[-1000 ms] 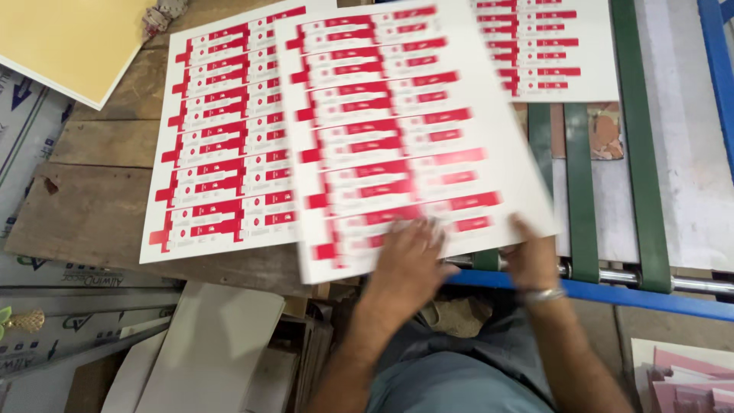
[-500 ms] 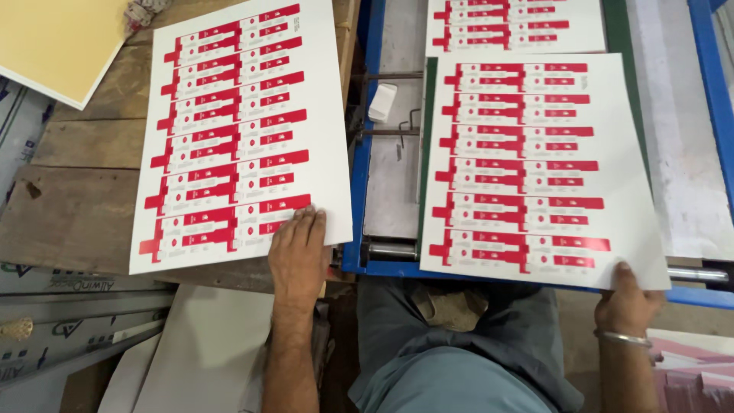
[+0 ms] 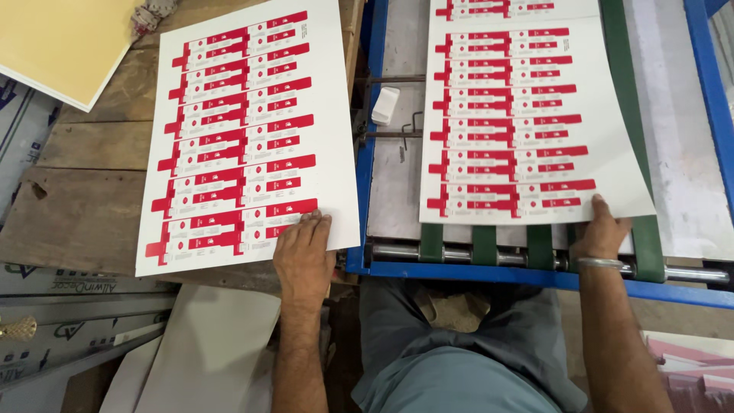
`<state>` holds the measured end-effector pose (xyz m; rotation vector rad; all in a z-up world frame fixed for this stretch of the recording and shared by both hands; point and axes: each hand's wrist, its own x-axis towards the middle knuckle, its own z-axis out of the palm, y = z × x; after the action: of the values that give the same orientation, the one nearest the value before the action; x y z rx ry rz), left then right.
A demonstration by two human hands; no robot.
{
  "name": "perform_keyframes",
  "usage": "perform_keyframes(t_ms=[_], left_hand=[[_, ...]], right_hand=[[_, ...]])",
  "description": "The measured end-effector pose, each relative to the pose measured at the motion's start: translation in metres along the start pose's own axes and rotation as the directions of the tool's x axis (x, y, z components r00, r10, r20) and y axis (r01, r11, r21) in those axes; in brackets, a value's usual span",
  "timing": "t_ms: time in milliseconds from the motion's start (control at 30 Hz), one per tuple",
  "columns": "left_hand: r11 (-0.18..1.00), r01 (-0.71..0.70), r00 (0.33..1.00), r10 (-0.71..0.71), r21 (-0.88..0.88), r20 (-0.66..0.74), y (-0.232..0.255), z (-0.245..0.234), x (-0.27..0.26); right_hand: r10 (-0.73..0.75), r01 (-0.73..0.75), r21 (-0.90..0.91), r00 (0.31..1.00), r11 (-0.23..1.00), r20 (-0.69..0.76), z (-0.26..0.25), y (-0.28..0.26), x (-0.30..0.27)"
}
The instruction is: The person repeatedly picks up printed sheets from a conveyor belt and stacks them on a wooden table. The sheets feature red printed patterns. The person handles the sheets by hand and places them in a growing pile.
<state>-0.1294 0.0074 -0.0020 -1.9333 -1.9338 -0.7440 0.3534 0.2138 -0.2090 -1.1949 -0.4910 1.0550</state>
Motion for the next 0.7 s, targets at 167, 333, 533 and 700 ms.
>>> perform_keyframes(t_ms=[167, 333, 533, 700], left_hand=[[1.0, 0.015, 0.998, -0.015, 0.007, 0.068, 0.001, -0.004, 0.003], [0.994, -0.003, 0.975, 0.028, -0.112, 0.223, -0.018, -0.012, 0.005], [0.868, 0.306, 0.951, -0.295, -0.392, 0.089, -0.052, -0.023, 0.006], [0.972, 0.078, 0.98, -0.035, -0.22, 0.194, 0.046, 0.016, 0.007]], right_hand=[[0.245, -0.239, -0.054, 0.939, 0.97, 0.24, -0.01, -0.005, -0.011], [0.276, -0.25, -0.122, 0.912, 0.96, 0.303, -0.02, -0.009, -0.042], [0.361, -0.277, -0.237, 0.787, 0.931, 0.5, 0.03, -0.045, -0.114], [0.418, -0.233, -0.347, 0.533, 0.909, 0.736, 0.092, -0.074, -0.185]])
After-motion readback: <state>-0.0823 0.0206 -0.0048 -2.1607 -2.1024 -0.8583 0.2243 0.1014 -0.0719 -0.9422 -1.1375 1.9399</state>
